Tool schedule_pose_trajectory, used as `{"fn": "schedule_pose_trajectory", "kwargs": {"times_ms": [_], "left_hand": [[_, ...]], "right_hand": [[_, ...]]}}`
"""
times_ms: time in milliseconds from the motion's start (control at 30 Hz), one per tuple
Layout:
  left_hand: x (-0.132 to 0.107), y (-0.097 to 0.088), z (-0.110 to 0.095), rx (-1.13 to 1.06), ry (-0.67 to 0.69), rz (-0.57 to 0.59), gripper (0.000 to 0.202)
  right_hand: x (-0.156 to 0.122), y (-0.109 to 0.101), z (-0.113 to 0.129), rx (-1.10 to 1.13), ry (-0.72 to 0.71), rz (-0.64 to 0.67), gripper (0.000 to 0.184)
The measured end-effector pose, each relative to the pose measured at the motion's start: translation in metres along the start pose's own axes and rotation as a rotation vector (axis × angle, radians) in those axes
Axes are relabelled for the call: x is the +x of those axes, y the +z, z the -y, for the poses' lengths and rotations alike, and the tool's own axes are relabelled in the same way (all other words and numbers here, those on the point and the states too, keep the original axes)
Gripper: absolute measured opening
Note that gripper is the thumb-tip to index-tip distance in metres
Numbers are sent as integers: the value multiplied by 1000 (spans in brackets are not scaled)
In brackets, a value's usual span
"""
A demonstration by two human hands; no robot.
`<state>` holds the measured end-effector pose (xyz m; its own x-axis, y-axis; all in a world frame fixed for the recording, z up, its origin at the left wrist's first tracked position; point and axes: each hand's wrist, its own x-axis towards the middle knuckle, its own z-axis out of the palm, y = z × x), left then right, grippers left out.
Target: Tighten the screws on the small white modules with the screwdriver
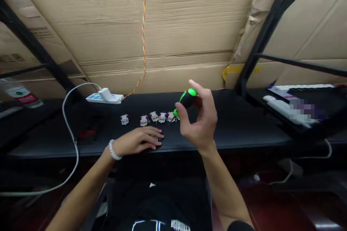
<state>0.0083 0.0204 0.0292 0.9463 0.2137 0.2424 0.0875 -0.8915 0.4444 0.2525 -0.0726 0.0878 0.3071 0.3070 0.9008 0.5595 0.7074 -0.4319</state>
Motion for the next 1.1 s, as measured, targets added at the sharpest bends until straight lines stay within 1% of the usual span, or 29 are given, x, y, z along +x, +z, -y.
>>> {"fn": "schedule_pose_trajectory", "kwargs": {"times_ms": [133, 300, 533, 667, 800, 933, 1100], "left_hand": [[2, 1, 4, 2, 20, -18, 21], [3, 1, 2, 12, 15, -17, 20], [-6, -2, -1, 51, 2, -18, 22], [-19, -3, -3, 57, -10, -32, 23], [-39, -7, -1, 52, -16, -73, 24], [-57, -17, 10, 58, -45, -101, 23], [-74, -32, 31, 83, -119, -116, 23]], "right_hand": [[0, 0, -1, -16, -4, 9, 55], [0, 0, -1, -12, -6, 22, 55], [0, -1, -2, -36, -5, 37, 55], [-1, -1, -1, -9, -3, 44, 56], [-2, 0, 0, -5, 4, 46, 57], [-2, 1, -1, -13, 10, 46, 56], [-1, 1, -2, -25, 16, 52, 56]]}}
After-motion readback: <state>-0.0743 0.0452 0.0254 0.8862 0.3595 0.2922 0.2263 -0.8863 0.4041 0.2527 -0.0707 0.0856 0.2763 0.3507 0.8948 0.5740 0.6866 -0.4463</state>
